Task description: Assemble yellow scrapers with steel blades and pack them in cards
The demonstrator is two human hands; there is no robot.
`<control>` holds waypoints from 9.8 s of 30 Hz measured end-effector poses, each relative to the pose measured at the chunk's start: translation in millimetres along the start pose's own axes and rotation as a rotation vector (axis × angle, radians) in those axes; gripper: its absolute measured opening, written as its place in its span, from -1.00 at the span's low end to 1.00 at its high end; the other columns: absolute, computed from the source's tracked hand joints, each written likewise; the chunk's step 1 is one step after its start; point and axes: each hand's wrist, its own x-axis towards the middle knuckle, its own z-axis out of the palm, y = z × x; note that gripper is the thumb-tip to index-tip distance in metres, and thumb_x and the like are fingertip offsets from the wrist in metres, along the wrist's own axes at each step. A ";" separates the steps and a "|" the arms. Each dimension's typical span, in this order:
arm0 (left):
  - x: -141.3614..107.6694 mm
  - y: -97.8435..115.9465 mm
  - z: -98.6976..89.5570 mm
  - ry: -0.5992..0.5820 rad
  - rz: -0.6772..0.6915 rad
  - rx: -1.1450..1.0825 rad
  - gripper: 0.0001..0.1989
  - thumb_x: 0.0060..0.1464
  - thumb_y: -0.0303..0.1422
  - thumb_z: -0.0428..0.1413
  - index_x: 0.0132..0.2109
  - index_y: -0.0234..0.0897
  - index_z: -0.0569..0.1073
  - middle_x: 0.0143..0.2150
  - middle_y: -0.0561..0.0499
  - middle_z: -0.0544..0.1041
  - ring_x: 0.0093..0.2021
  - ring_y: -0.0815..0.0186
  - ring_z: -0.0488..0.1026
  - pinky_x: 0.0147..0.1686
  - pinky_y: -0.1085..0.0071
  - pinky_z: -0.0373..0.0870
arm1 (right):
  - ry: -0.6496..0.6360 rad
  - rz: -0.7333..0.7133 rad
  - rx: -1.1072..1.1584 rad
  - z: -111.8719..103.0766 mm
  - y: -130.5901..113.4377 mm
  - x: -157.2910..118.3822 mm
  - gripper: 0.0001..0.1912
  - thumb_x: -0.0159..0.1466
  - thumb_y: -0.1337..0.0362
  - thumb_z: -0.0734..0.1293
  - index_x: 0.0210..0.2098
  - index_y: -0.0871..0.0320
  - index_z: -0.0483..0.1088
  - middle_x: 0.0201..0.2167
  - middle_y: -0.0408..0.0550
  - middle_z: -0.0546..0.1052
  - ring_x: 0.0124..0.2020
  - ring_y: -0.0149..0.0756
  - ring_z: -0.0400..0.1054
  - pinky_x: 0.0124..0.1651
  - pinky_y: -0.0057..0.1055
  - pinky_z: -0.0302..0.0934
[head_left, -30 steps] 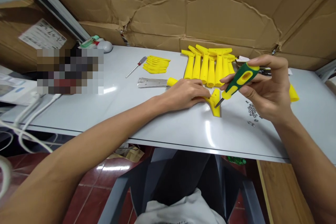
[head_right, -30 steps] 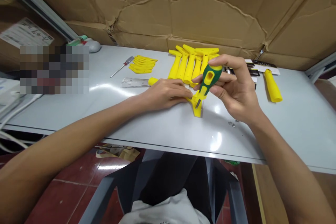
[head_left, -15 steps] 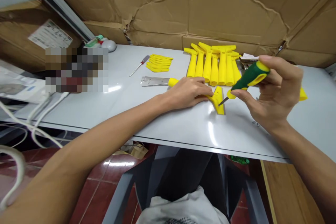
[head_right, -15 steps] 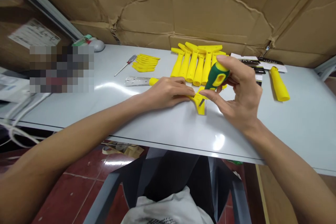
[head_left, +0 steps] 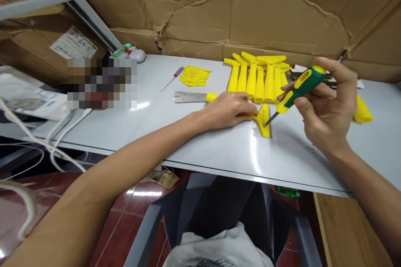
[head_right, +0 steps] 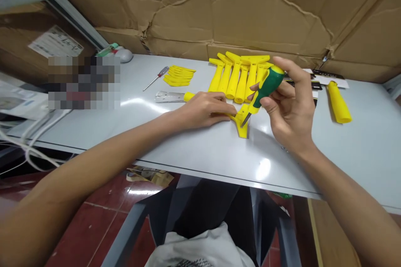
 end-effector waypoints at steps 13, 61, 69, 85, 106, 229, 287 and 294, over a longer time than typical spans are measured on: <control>-0.2 0.4 0.7 0.017 -0.009 0.004 -0.82 0.40 -0.32 0.20 0.04 -0.13 0.68 -0.09 -0.05 0.68 -0.12 0.25 0.57 -0.18 0.39 0.42 | -0.039 -0.042 0.014 -2.5 0.5 0.7 -0.33 0.27 0.21 0.58 0.31 -0.27 0.40 0.14 -0.12 0.48 -0.07 -0.20 0.61 -0.01 -0.08 0.68; 0.0 25.4 2.1 0.000 -0.125 0.203 -0.88 0.26 -0.38 0.27 -0.10 -0.18 0.69 -0.19 0.00 0.68 -0.08 0.15 0.59 -0.35 0.28 0.24 | 0.075 -0.068 -0.120 3.7 -14.0 -5.4 -0.13 0.03 0.23 0.72 0.29 -0.25 0.46 0.03 -0.13 0.46 -0.21 -0.34 0.53 -0.18 -0.46 0.61; -0.8 26.7 0.1 -0.043 -0.094 0.238 -0.82 0.34 -0.34 0.18 -0.04 -0.13 0.69 -0.15 -0.02 0.66 -0.07 0.15 0.58 -0.30 0.27 0.26 | -0.052 0.024 -0.070 -7.1 -2.4 -4.5 -0.08 0.09 0.26 0.70 0.36 -0.26 0.36 -0.03 -0.13 0.54 -0.08 -0.21 0.60 -0.01 -0.22 0.65; -1.2 20.0 -3.4 -0.054 0.035 0.243 -0.76 0.44 -0.30 0.10 0.01 -0.16 0.68 -0.11 -0.05 0.66 -0.09 0.17 0.56 -0.30 0.28 0.29 | -0.116 0.008 -0.071 -2.9 -9.3 -9.3 -0.06 0.15 0.26 0.67 0.41 -0.34 0.30 0.35 -0.12 0.40 -0.03 -0.10 0.62 -0.02 -0.11 0.64; -2.1 20.7 -4.1 -0.062 0.055 0.261 -0.73 0.46 -0.29 0.07 0.06 -0.17 0.66 -0.11 -0.08 0.66 -0.09 0.14 0.56 -0.25 0.26 0.37 | -0.092 0.077 0.033 0.4 -8.6 -5.4 -0.20 0.32 0.03 0.54 0.45 -0.35 0.19 0.23 -0.07 0.51 -0.03 -0.08 0.65 0.00 -0.02 0.66; 0.7 15.6 -1.6 -0.102 0.065 0.215 -0.72 0.50 -0.30 0.06 0.16 -0.11 0.63 -0.03 -0.08 0.66 0.01 0.12 0.49 -0.26 0.27 0.28 | -0.345 0.131 0.240 -20.6 -8.5 0.4 -0.12 0.24 0.52 0.54 0.37 -0.28 0.24 0.08 -0.15 0.68 0.02 -0.11 0.68 0.11 -0.01 0.65; 1.0 38.0 -4.3 -0.142 -0.061 0.255 -0.76 0.43 -0.30 0.10 0.08 -0.26 0.61 0.02 -0.18 0.60 0.05 0.02 0.52 -0.20 0.21 0.37 | -0.072 0.090 -0.018 -0.3 -15.5 -15.9 -0.04 0.08 0.27 0.68 0.38 -0.38 0.34 0.18 -0.15 0.50 -0.17 -0.02 0.66 -0.16 0.02 0.71; 1.8 39.8 -3.3 -0.180 -0.039 0.294 -0.66 0.39 -0.32 0.13 0.24 -0.23 0.50 0.02 -0.12 0.60 0.01 0.08 0.53 -0.31 0.25 0.31 | 0.163 0.022 -0.041 11.8 -29.1 -12.3 -0.19 0.19 0.22 0.61 0.37 -0.38 0.38 0.29 -0.16 0.48 -0.12 0.06 0.66 -0.08 0.12 0.71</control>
